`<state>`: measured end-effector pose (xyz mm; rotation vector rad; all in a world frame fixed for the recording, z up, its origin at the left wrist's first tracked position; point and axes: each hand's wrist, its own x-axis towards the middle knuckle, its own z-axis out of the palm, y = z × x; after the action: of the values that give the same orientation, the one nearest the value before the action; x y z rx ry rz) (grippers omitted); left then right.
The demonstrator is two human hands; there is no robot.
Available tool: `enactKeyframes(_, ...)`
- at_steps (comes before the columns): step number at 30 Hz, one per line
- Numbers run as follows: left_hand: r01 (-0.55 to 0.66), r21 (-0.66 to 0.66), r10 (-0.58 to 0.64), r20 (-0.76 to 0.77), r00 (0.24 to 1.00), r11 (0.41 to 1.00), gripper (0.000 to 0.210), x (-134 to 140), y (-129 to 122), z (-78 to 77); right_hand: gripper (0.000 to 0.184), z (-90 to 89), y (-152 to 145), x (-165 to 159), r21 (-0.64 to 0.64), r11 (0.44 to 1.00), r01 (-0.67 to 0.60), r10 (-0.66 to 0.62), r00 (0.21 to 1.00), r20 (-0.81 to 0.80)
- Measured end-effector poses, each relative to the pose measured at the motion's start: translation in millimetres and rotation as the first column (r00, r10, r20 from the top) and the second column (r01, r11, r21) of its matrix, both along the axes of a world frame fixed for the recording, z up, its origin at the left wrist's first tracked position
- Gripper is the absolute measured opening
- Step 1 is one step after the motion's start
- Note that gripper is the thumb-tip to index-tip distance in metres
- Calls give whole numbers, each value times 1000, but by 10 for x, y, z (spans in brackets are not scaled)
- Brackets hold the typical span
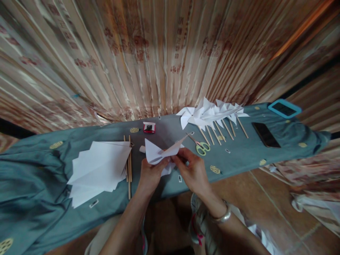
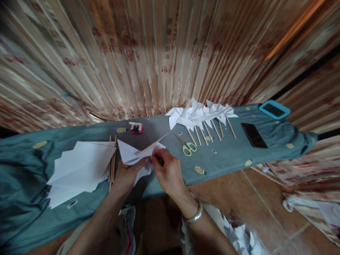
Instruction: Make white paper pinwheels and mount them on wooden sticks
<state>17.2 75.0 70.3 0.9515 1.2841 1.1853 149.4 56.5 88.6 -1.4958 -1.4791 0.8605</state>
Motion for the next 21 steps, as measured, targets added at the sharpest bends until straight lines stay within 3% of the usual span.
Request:
enactKeyframes(8,-21,50,22,-24,999,999,22,-11,15,-60,15,35,-9,-34,7,1000,6,-6,1000,30)
enactKeyframes(13,-22,47,22,13,1000,999,26,-26,13,-85,11,65,-13,-38,96,989,112,-123,985,123)
enactKeyframes(18,-30,17,30,9,1000,999,32,-35,4,0,50,8,9,-3,280,949,143,-204,958,203)
enactKeyframes(21,-24,11,24,14,1000,1000,31,-35,-5,35,64,-54,40,50,342,934,100,-180,961,212)
